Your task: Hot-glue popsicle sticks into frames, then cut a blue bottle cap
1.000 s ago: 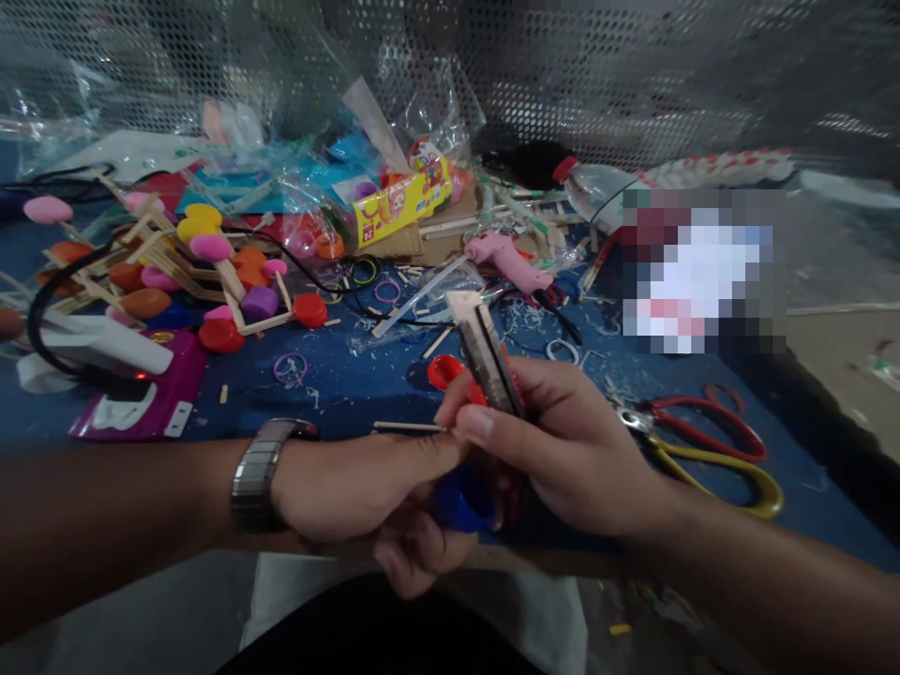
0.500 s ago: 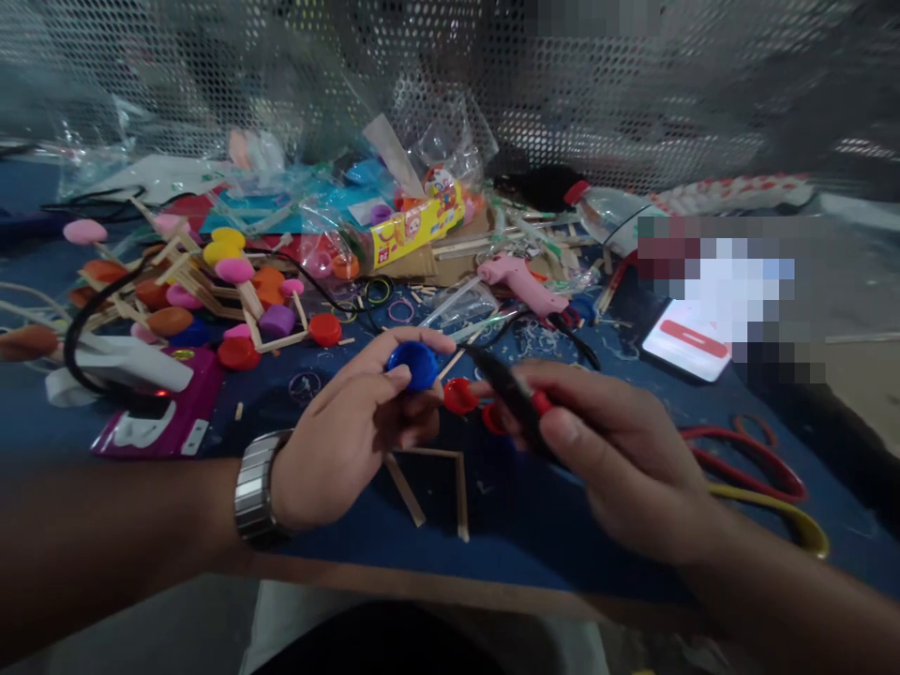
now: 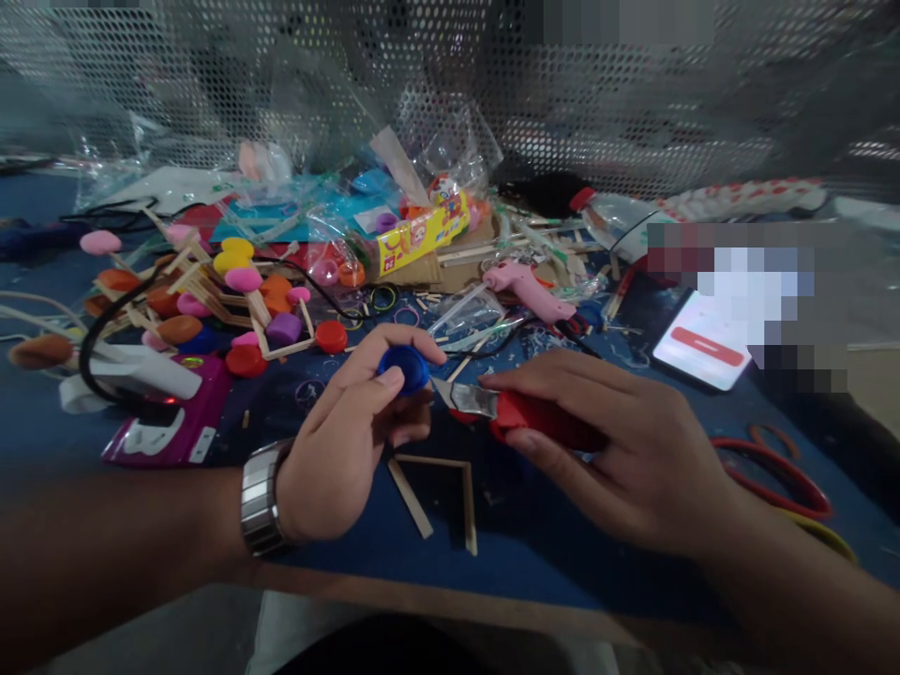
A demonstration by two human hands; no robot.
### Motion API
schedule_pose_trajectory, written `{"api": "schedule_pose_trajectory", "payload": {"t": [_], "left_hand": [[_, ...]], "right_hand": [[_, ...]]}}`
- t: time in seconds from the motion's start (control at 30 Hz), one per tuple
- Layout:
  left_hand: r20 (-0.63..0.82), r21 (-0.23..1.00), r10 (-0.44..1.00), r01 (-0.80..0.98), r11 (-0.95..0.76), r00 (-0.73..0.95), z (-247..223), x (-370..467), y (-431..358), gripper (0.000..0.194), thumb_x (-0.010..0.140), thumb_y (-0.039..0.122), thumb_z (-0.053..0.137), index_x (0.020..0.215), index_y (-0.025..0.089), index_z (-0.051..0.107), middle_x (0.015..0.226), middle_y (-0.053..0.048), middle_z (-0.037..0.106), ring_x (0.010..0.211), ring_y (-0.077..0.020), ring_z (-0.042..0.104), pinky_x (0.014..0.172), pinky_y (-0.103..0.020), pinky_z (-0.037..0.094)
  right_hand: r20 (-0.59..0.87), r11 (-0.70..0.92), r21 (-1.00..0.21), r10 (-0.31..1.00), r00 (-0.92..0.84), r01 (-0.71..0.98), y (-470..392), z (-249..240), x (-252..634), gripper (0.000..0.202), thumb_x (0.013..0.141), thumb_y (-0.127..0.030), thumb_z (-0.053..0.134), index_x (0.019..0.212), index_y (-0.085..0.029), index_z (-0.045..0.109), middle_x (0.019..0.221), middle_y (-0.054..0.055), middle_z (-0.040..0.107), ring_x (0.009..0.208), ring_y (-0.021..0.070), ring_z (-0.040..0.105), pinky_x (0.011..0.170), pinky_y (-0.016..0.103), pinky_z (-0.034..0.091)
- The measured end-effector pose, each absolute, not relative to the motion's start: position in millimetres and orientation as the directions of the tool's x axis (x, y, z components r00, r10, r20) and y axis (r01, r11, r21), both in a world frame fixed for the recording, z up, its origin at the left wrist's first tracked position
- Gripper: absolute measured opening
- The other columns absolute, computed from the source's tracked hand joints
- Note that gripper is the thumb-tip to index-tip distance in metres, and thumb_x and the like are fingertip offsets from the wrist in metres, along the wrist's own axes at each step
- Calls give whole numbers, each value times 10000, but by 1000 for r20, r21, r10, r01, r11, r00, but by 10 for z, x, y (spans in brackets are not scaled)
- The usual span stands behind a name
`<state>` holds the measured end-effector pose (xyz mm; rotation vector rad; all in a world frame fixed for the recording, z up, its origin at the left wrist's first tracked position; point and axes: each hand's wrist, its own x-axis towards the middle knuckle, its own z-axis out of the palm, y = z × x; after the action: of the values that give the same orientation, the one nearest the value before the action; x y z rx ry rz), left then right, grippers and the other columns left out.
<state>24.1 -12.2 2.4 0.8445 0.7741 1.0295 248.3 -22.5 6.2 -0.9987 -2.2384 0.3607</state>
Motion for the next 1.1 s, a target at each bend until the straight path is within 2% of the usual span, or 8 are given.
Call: {"api": "schedule_pose_trajectory", "payload": {"t": [0.1, 0.3, 0.43, 0.5, 0.63, 0.8, 0.93, 1.1], "left_hand": [[-111, 881, 938, -405, 246, 329, 18, 230, -134, 115, 867, 281, 643, 926, 182, 648, 723, 10, 516, 616, -102, 471, 537, -157, 373], [-139, 899, 933, -354, 260, 332, 7, 233, -121, 146, 877, 315, 641, 951, 191, 616, 770, -2, 537, 636, -115, 483, 548, -178, 380], [-42, 951, 931, -272, 149, 364, -13, 197, -139, 285, 918, 461, 674, 992, 205, 573, 767, 13, 502, 639, -113, 437, 544, -194, 364], [25, 975, 913, -212, 68, 408, -24, 174, -159, 309, 945, 484, 679, 1048, 227, 540, 734, 36, 476, 625, -107, 420, 553, -199, 372], [56, 991, 889, -134, 6, 454, -45, 160, -180, 482, 788, 312, 884, 1056, 260, 486, 671, 87, 436, 540, -77, 365, 480, -185, 330], [104, 994, 908, -82, -77, 405, -62, 183, -158, 556, 685, 197, 942, 1009, 260, 494, 730, 80, 471, 573, -78, 431, 507, -194, 423], [185, 980, 907, -8, -197, 379, -53, 191, -135, 529, 676, 184, 939, 988, 244, 516, 770, 66, 483, 590, -80, 452, 488, -193, 441], [282, 924, 895, 154, -351, 346, -44, 178, -131, 479, 728, 271, 920, 992, 234, 523, 787, 58, 484, 574, -80, 428, 458, -216, 384]], "right_hand": [[463, 668, -477, 743, -483, 571, -220, 64, 2481, 286, 956, -353, 649, 1165, -170, 715, 994, 149, 776, 870, 263, 756, 774, 370, 622], [477, 710, -400, 701, -530, 580, -213, 35, 2494, 286, 981, -297, 627, 1186, -116, 711, 1000, 158, 773, 864, 233, 748, 746, 322, 617], [513, 730, -349, 674, -532, 588, -206, 29, 2497, 292, 988, -292, 622, 1195, -108, 714, 1009, 153, 764, 849, 218, 743, 738, 305, 617], [518, 741, -336, 661, -543, 581, -205, 36, 2496, 292, 989, -274, 615, 1198, -100, 718, 996, 149, 759, 825, 208, 736, 722, 291, 611], [521, 750, -295, 646, -558, 592, -204, 44, 2507, 293, 999, -269, 593, 1210, -111, 721, 992, 142, 744, 815, 211, 723, 724, 304, 605], [534, 761, -208, 615, -581, 614, -199, 43, 2546, 301, 1019, -278, 561, 1215, -117, 724, 982, 148, 727, 808, 227, 703, 707, 349, 590], [546, 768, -174, 596, -588, 617, -211, 52, 2546, 304, 1021, -267, 557, 1218, -106, 723, 997, 159, 733, 803, 231, 693, 684, 359, 571], [548, 761, -168, 601, -582, 627, -223, 54, 2513, 300, 1017, -236, 560, 1215, -81, 724, 967, 153, 729, 797, 225, 689, 680, 352, 565]]}}
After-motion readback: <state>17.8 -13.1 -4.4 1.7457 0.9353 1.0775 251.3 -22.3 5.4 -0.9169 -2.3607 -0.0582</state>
